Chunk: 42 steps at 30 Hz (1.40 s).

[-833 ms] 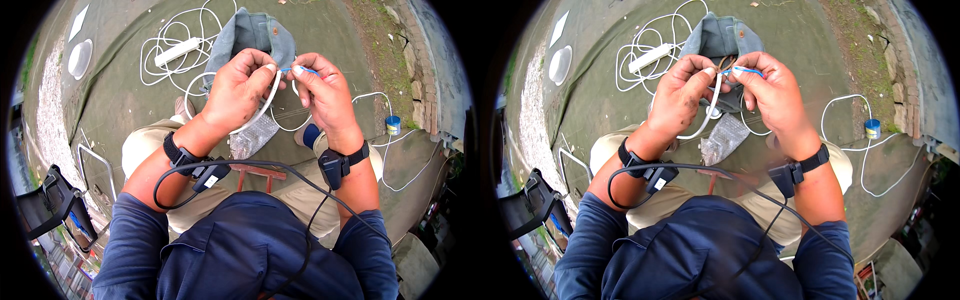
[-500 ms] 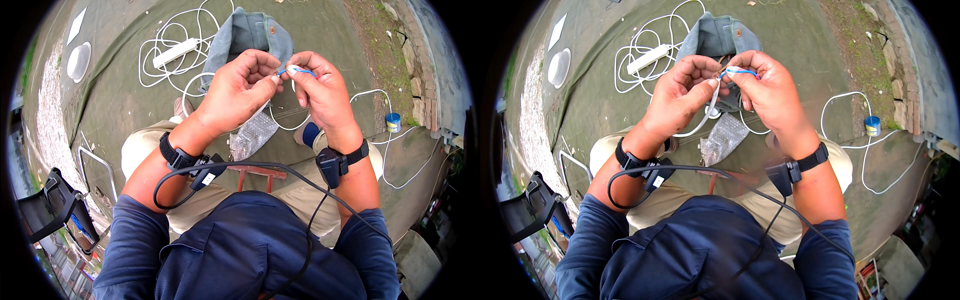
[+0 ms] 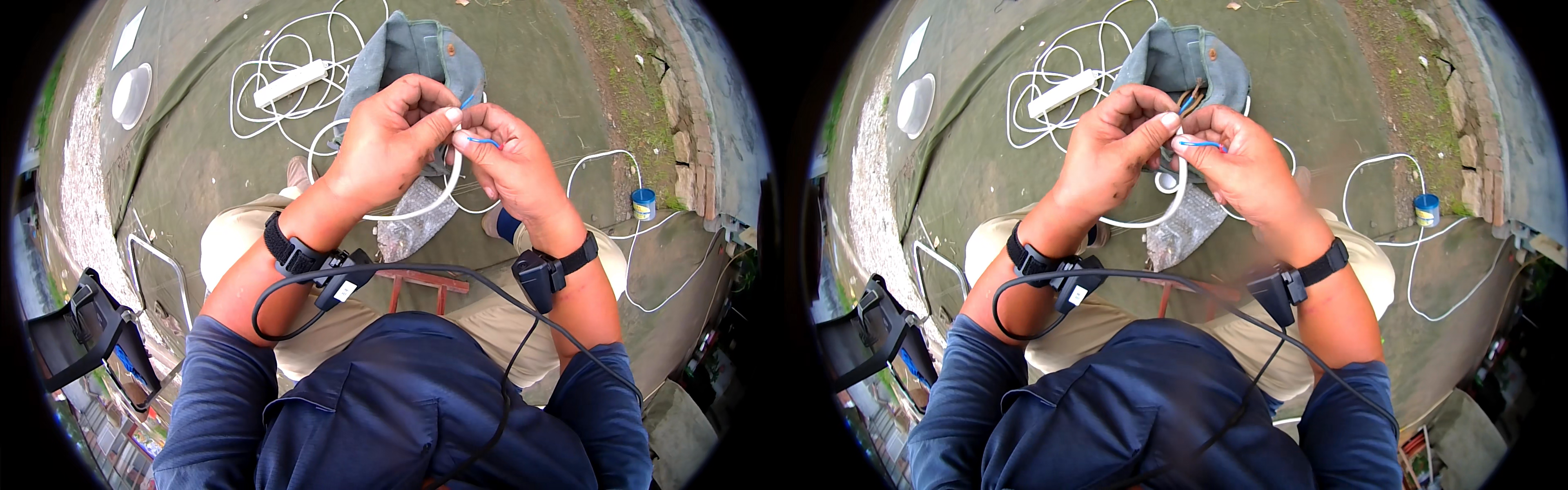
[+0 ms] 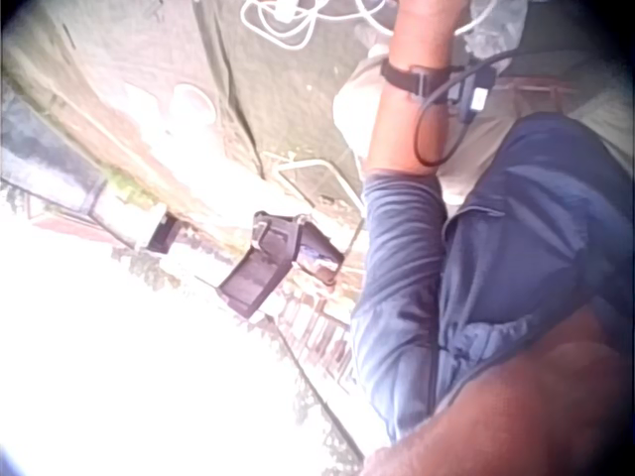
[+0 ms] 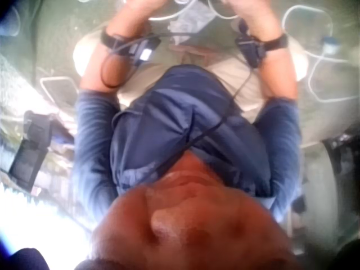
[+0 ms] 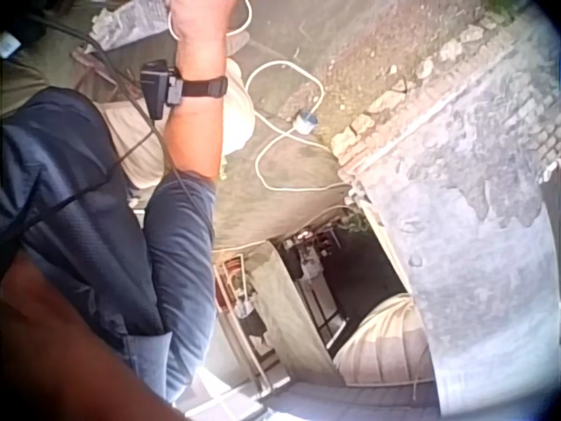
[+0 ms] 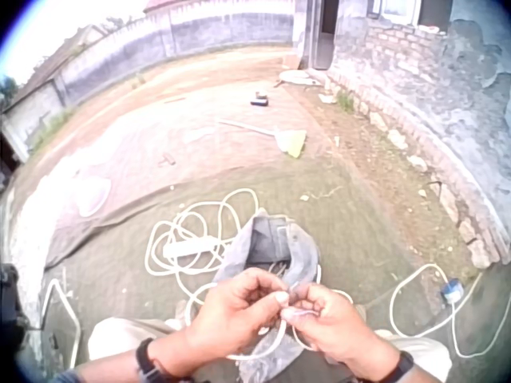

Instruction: The person walks outside carrying a power strip and a small white device, then sits on a stool. They use pliers to strip the insulation from two wires and twist the exposed ends together.

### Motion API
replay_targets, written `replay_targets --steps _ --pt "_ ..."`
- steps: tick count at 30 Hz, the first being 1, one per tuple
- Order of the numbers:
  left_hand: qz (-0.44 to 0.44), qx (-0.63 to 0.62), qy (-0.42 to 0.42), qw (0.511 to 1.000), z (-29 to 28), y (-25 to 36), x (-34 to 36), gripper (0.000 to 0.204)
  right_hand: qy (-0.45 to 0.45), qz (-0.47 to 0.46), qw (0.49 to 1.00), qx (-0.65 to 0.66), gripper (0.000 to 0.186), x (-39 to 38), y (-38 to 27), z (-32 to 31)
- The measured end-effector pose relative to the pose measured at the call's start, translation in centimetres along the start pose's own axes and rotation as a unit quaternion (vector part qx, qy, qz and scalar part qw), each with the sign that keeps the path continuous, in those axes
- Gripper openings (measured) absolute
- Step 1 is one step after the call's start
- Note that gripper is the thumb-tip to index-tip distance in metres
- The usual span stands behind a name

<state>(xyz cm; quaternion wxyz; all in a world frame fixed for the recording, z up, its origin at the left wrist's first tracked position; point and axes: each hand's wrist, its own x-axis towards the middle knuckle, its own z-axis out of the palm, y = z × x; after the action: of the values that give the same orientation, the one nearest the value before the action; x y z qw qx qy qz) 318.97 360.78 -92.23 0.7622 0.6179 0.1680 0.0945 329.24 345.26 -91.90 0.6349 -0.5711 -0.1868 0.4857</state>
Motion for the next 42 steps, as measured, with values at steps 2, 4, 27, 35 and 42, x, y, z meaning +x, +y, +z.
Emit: replay_targets --steps 2,4,27,35,42 --pt "-0.012 -0.038 -0.009 0.999 -0.4 0.0 0.2 0.012 0.002 0.008 1.000 -0.008 0.018 0.0 -0.6 0.1" --pt "-0.020 -0.068 -0.013 0.997 -0.5 0.1 0.4 0.011 0.003 0.024 1.000 -0.012 0.017 -0.2 -1.0 -0.3" --pt "0.362 0.396 0.017 0.844 -0.9 0.0 1.6 0.015 0.023 0.004 1.000 0.013 0.020 -1.0 -1.9 -1.0" --pt "0.365 0.432 0.040 0.824 -0.6 0.1 1.2 0.014 0.023 -0.009 0.999 0.029 0.019 -0.8 -1.2 -0.4" --pt "0.240 0.318 0.059 0.915 -0.5 -0.6 0.9 0.010 0.026 -0.034 0.998 0.047 0.019 -0.4 -1.0 0.0"
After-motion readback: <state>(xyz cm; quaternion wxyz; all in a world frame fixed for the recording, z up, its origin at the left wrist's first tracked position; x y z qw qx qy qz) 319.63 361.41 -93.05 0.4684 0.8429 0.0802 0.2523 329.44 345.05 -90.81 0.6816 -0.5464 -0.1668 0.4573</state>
